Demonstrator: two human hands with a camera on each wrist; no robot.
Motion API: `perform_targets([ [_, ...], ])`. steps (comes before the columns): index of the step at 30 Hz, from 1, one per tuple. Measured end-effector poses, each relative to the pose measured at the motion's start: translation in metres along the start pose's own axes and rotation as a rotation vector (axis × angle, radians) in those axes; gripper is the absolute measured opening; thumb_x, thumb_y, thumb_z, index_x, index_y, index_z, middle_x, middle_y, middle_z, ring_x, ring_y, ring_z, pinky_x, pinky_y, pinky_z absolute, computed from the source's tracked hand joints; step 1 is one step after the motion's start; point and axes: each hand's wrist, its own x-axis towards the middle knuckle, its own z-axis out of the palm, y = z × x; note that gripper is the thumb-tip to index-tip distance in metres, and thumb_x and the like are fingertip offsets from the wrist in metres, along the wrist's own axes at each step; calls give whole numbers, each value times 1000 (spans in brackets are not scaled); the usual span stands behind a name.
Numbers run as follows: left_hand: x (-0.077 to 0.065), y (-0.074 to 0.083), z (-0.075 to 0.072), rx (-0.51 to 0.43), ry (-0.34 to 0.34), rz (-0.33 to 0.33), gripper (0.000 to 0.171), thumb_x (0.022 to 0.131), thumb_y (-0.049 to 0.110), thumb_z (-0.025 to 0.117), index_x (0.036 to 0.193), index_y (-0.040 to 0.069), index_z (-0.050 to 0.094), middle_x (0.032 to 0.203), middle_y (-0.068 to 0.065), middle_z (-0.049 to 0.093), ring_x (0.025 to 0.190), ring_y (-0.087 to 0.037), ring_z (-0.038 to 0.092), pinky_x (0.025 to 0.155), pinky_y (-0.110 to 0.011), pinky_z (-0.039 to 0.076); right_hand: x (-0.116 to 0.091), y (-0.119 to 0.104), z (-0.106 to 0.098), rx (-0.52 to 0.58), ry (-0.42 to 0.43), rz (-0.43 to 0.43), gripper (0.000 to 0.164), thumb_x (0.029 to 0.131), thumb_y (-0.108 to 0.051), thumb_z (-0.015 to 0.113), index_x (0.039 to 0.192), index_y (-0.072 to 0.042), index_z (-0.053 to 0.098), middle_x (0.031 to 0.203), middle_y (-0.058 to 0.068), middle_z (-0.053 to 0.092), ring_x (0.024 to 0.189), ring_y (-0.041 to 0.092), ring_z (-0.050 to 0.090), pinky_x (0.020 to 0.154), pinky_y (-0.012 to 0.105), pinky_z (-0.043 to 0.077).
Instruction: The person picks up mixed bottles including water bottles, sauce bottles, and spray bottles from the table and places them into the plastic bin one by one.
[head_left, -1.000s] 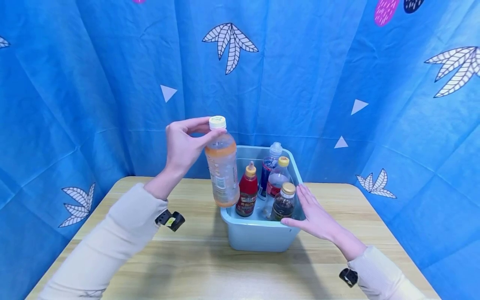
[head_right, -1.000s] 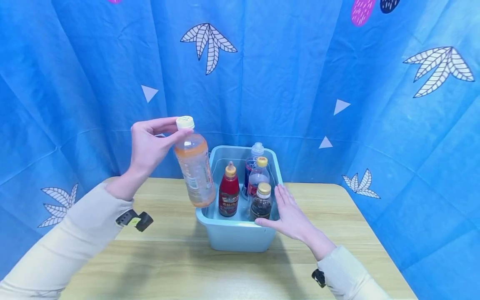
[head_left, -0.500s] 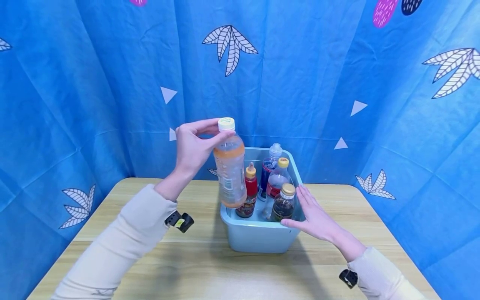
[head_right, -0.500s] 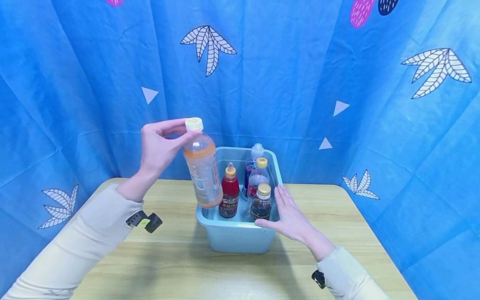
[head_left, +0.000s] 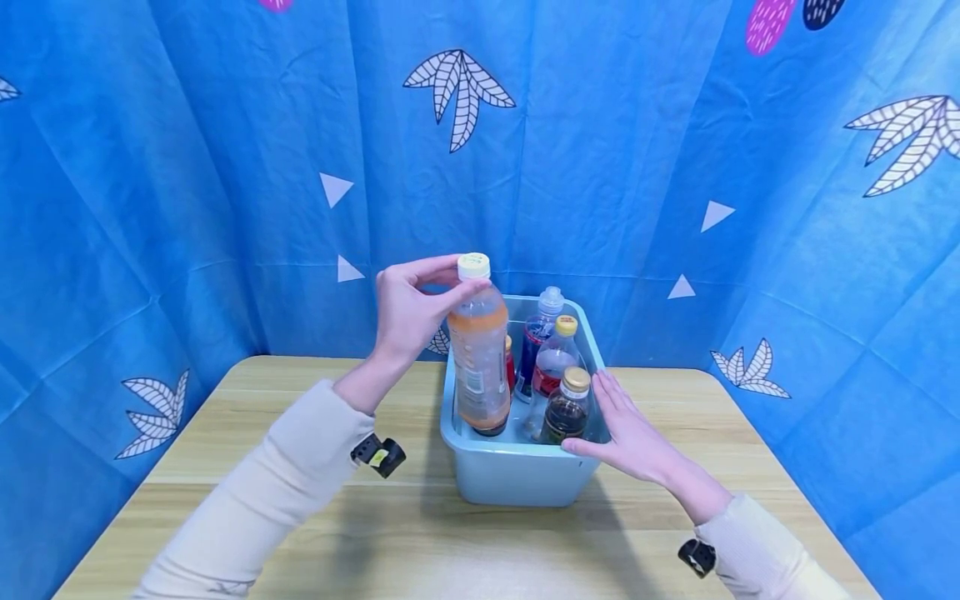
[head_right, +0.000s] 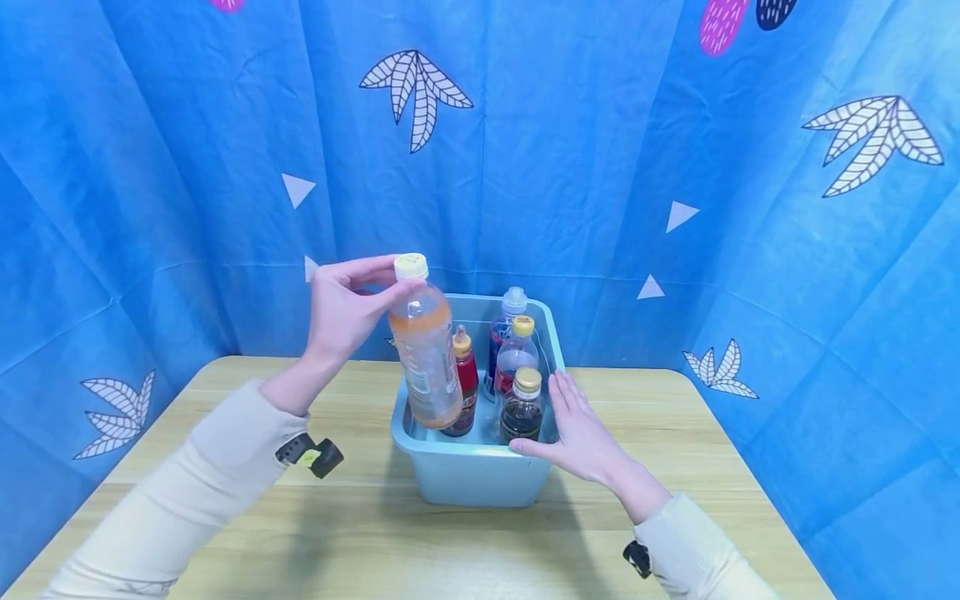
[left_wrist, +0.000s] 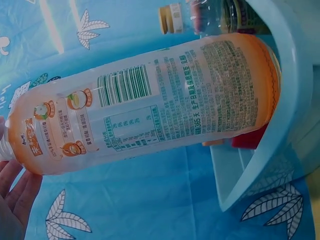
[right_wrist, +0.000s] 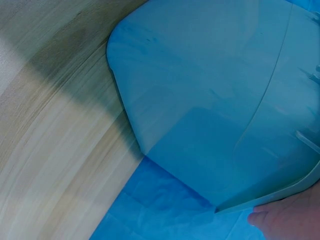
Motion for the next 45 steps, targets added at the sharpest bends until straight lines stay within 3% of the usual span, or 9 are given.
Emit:
perform_targets([
  [17, -21, -18, 24, -34, -40, -73, 35, 69, 19, 76, 99, 4, 68, 83, -10, 68, 76, -17, 63, 57, -29, 50, -1, 0, 1, 6, 3, 0, 103, 73, -62, 55, 140, 2, 10, 146, 17, 5, 132, 34, 4, 102, 51, 14],
  [24, -31, -27, 29, -13, -58, -110, 35, 70, 28, 74, 99, 10, 69, 83, -4, 68, 75, -11, 61, 57, -28, 50, 0, 1, 1, 2, 1, 3, 104, 73, -63, 55, 140, 1, 9, 147, 16, 4, 132, 33, 3, 103, 51, 14],
  [33, -46, -41, 37, -7, -70, -162, 34, 69, 28, 75, 99, 11, 69, 82, -1, 68, 79, -9, 60, 55, -29, 50, 1, 0, 0, -3, -1, 1, 104, 73, -63, 55, 140, 1, 9, 147, 16, 4, 132, 33, 3, 102, 51, 14],
  [39, -56, -51, 42, -7, -75, -199, 35, 69, 28, 76, 99, 12, 69, 81, 1, 68, 78, -8, 60, 67, -34, 49, 0, 0, 0, -5, 3, -1, 105, 72, -63, 56, 140, 1, 9, 147, 17, 4, 132, 34, 3, 102, 51, 14],
  [41, -59, -54, 43, -1, -77, -213, 35, 69, 29, 75, 99, 12, 69, 81, 2, 68, 78, -8, 60, 79, -37, 44, 0, 0, 1, -2, 3, -2, 105, 72, -63, 56, 140, 2, 9, 146, 17, 4, 132, 34, 3, 102, 51, 14],
  [45, -64, -59, 45, -6, -75, -239, 37, 68, 32, 75, 100, 14, 69, 81, 2, 68, 78, -8, 60, 74, -34, 47, 0, 0, 1, 6, 2, -3, 104, 73, -62, 56, 140, 2, 10, 146, 17, 5, 132, 34, 4, 102, 52, 14],
])
